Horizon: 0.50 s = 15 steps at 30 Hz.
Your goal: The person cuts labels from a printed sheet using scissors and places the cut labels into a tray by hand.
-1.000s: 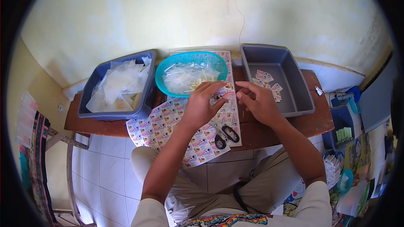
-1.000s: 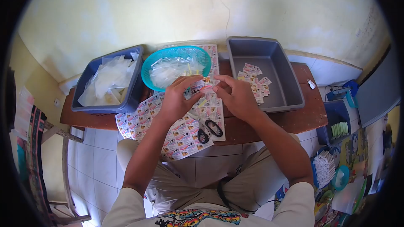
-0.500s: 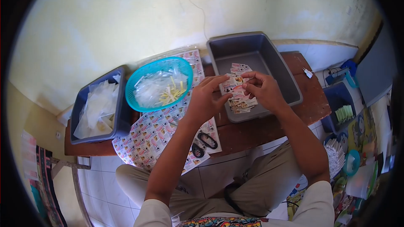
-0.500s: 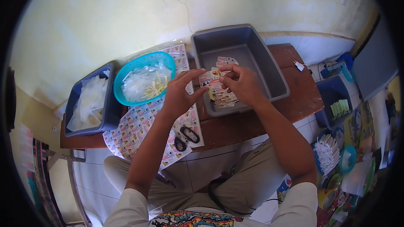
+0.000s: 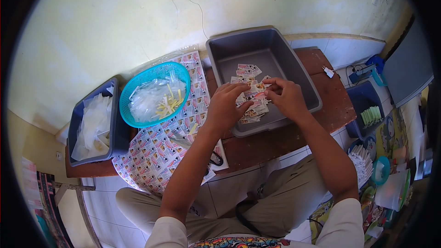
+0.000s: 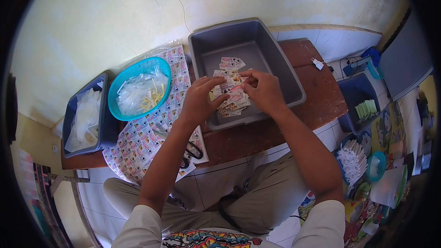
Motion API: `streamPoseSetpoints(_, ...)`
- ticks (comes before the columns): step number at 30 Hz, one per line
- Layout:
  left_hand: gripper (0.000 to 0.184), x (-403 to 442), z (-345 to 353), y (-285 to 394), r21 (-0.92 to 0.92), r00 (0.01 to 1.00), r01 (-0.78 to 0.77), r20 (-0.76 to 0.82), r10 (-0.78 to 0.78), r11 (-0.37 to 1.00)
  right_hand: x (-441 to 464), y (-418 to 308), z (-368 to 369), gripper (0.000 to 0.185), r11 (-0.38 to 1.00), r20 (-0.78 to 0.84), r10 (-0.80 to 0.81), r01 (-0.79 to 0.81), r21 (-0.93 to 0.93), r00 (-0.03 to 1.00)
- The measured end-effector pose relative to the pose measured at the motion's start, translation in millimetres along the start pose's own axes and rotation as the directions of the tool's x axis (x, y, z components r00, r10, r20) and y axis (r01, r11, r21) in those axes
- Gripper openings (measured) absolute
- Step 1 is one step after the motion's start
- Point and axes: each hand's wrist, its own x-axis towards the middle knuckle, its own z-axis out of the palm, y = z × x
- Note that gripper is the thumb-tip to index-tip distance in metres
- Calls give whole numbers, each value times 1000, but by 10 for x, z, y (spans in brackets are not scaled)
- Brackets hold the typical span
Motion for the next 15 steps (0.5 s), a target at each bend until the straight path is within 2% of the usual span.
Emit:
streamPoseSetpoints(2,40,1,4,-6,27,1000,-5,28,4,1000,-13,4,-10,33,998,12,16,-15,-68,1000)
streamPoseSetpoints(4,34,-10,48,-50,80,998,-56,36,53,995,-21,23,-20,33,997,13,17,-16,-75,1000)
streamPoseSetpoints(7,32,-18,95,-71,70,998,-37,58,33,997,-28,48,-21,34,998,10,36,-35,-54,999)
streamPoseSetpoints(12,33,1,111,-56,89,996,-16,94,8,996,-17,142,-30,38,997,13,67,-66,-31,998)
streamPoseSetpoints(15,34,-5,120,-46,132,992,-15,122,-2,991,-13,157,-41,39,995,-3,52,-52,-83,999)
